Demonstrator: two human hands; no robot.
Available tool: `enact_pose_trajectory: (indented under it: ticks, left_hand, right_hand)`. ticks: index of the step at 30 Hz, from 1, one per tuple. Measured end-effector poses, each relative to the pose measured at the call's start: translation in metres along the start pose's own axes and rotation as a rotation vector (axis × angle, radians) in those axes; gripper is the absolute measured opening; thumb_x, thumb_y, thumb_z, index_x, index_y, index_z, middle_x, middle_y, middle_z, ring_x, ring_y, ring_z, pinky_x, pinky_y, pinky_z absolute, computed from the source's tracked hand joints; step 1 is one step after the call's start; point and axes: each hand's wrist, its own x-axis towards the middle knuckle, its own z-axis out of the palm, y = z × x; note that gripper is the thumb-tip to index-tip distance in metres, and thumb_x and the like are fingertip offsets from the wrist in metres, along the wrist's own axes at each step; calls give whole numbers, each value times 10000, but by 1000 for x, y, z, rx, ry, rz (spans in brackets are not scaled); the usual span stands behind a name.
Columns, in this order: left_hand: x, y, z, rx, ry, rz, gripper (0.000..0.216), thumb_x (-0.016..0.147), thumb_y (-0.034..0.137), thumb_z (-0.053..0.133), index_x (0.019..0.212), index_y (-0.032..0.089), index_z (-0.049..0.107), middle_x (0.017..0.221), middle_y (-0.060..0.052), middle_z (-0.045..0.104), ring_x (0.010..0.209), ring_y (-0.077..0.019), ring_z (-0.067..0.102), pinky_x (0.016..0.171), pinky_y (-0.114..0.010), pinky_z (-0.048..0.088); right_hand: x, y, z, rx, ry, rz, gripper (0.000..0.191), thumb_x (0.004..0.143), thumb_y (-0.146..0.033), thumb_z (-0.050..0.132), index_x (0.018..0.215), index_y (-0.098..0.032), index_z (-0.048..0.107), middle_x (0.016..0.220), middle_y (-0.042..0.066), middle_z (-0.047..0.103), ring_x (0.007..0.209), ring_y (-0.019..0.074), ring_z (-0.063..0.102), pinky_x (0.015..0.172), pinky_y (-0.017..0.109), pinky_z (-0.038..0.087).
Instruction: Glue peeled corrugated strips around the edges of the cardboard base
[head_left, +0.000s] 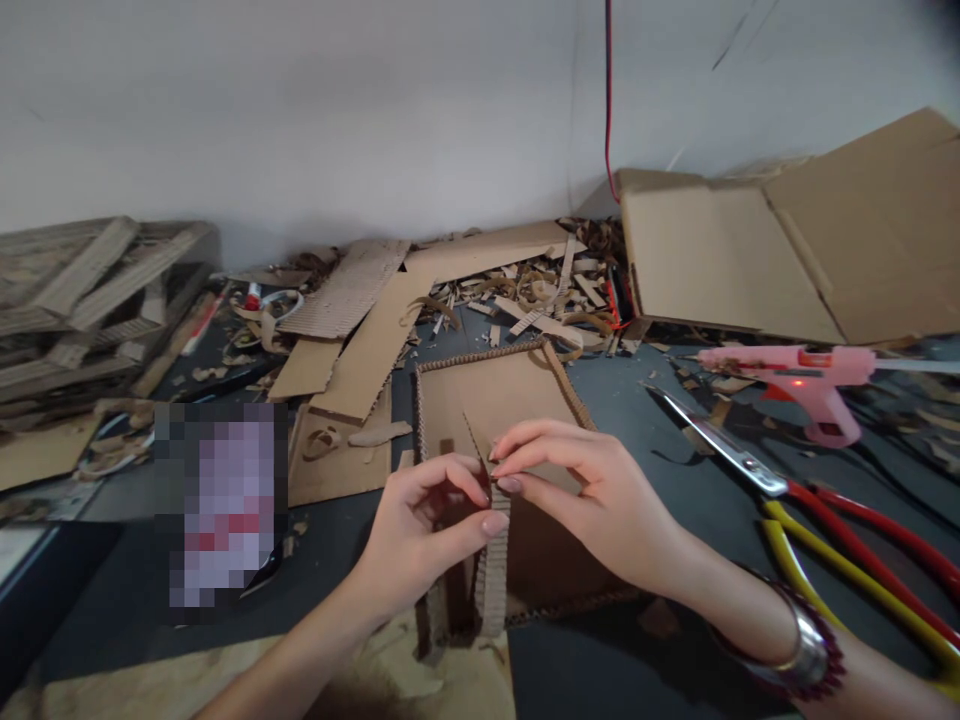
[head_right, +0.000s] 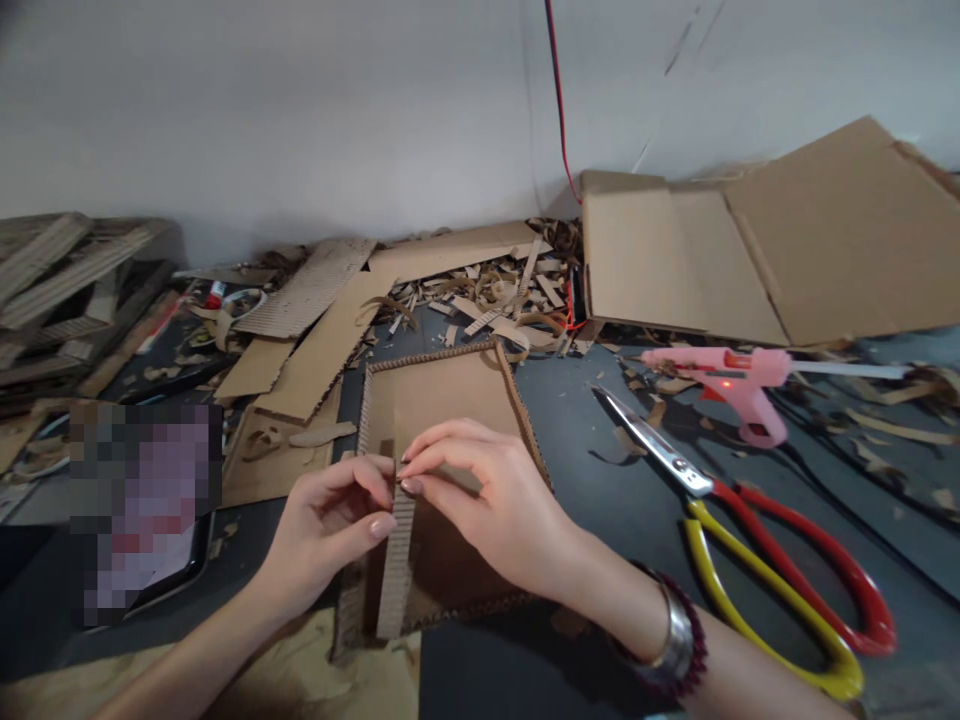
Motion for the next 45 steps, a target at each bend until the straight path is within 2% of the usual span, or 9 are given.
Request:
enact_pose_trajectory:
  ticks: [3, 5, 8, 12, 21, 30, 36, 40, 45]
  left_hand:
    - [0, -1, 1, 78, 14, -31, 77, 666, 158, 690, 654, 162, 614, 627, 15, 609, 574, -88, 537, 527, -154, 429]
    - [-1, -1, 2, 156, 2, 2, 37, 705, 151, 651, 671, 157, 638, 656, -8, 642, 606, -104, 561, 563, -174, 441]
    - [-1, 2, 3, 233, -38, 81, 94, 737, 140, 609, 650, 149, 641, 700, -36, 657, 647, -125, 578, 595, -198, 446]
    - [0, 5, 2, 275, -42, 94, 124, 745, 164, 599, 624, 146, 621, 689, -50, 643, 648, -145, 575, 584, -223, 441]
    - [0, 4, 3, 290, -25, 96, 154, 743, 178, 595, 592, 152, 598, 665, -52, 637, 636, -151, 569, 586, -239, 444]
    - [-1, 3, 3, 288, -48, 87, 191, 745, 198, 596, 564, 153, 560, 633, -27, 585, 602, -134, 528, 538, -226, 402]
    - [-1, 5, 3, 289, -15, 105, 164, 737, 186, 601, 577, 158, 577, 684, -40, 617, 630, -143, 562, 572, -229, 435]
    - [0, 6, 2, 301, -35, 116, 158, 730, 187, 607, 578, 157, 573, 671, -41, 607, 616, -141, 552, 555, -224, 432]
    - [1, 5, 2, 272, -48, 79, 163, 735, 246, 619, 604, 148, 621, 669, -55, 639, 627, -158, 573, 573, -234, 450]
  right_hand:
    - [0, 1, 1, 3, -28, 11, 94, 796, -146, 579, 764, -206, 645, 879, 14, 645, 869, 126, 602, 798, 243, 469]
    - [0, 1, 1, 10, -35, 24, 89, 801, -156, 572, 759, -203, 635, 875, 16, 646, 877, 131, 600, 805, 252, 468]
    - [0, 0, 1, -1, -34, 15, 83, 802, -165, 570, 754, -202, 627, 877, 21, 650, 886, 141, 600, 816, 271, 466]
    - [-2, -2, 1, -31, -27, -13, 96, 811, -146, 543, 775, -194, 618, 898, 32, 652, 866, 136, 606, 793, 262, 474]
    - [-4, -3, 4, -50, -24, 11, 101, 827, -145, 500, 796, -197, 581, 896, 34, 662, 837, 141, 619, 724, 249, 502]
    - [-4, -3, 3, -58, 15, 37, 96, 828, -163, 504, 803, -188, 593, 843, 24, 672, 799, 134, 622, 729, 244, 495]
    - [-1, -2, 1, 44, 54, 31, 53, 767, -176, 609, 813, -188, 633, 871, 31, 670, 844, 140, 623, 779, 257, 495]
    - [1, 0, 1, 30, 43, 24, 51, 754, -160, 625, 727, -196, 650, 863, 29, 668, 808, 135, 630, 763, 256, 495]
    - [0, 0, 2, -27, -29, -18, 101, 805, -118, 540, 776, -193, 602, 861, 30, 651, 806, 128, 613, 754, 250, 486]
